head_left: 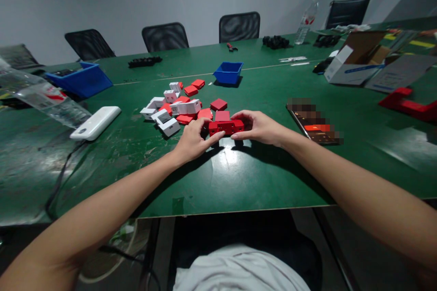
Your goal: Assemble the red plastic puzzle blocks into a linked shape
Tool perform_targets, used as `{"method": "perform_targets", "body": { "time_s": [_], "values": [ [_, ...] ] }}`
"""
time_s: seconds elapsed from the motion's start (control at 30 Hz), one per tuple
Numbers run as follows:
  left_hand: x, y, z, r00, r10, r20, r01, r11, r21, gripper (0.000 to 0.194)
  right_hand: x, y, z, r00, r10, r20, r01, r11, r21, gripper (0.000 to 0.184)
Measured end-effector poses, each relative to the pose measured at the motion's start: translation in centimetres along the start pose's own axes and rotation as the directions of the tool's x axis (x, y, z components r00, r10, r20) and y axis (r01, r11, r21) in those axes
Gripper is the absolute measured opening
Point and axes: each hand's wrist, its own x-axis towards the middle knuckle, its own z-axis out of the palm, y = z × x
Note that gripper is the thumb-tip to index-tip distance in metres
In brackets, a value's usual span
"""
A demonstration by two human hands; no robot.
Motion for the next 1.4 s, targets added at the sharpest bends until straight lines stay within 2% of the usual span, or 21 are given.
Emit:
{"method": "perform_targets", "body": {
  "time_s": [0.23,0.57,0.7,1.13,1.4],
  "values": [
    [0.0,-0.6,0.2,0.998,0.068,0.007,-0.068,0.998,-0.010,0.051,0.1,0.2,-0.2,1.000,-0.013,-0.017,0.010,0.988,-0.155,0.059],
    [-0.1,-0.8,0.3,0.989,0.151,0.012,-0.149,0.987,-0.065,0.049,-0.1,0.4,0.0,0.984,-0.180,-0.015,0.168,0.943,-0.289,0.056],
    [-0.1,-1.1,0.4,0.987,0.161,0.003,-0.160,0.984,-0.074,0.049,-0.2,0.4,0.0,0.981,-0.195,0.003,0.188,0.947,-0.261,0.057],
    [-0.1,-1.1,0.4,0.990,0.137,-0.016,-0.138,0.974,-0.181,0.050,0.0,0.6,0.1,0.995,-0.101,0.015,0.102,0.991,-0.083,0.056],
    [-0.1,-1.1,0.3,0.997,0.061,0.056,-0.055,0.993,-0.103,0.059,0.0,0.5,0.0,0.996,-0.088,-0.005,0.087,0.992,-0.095,0.059]
  ]
}}
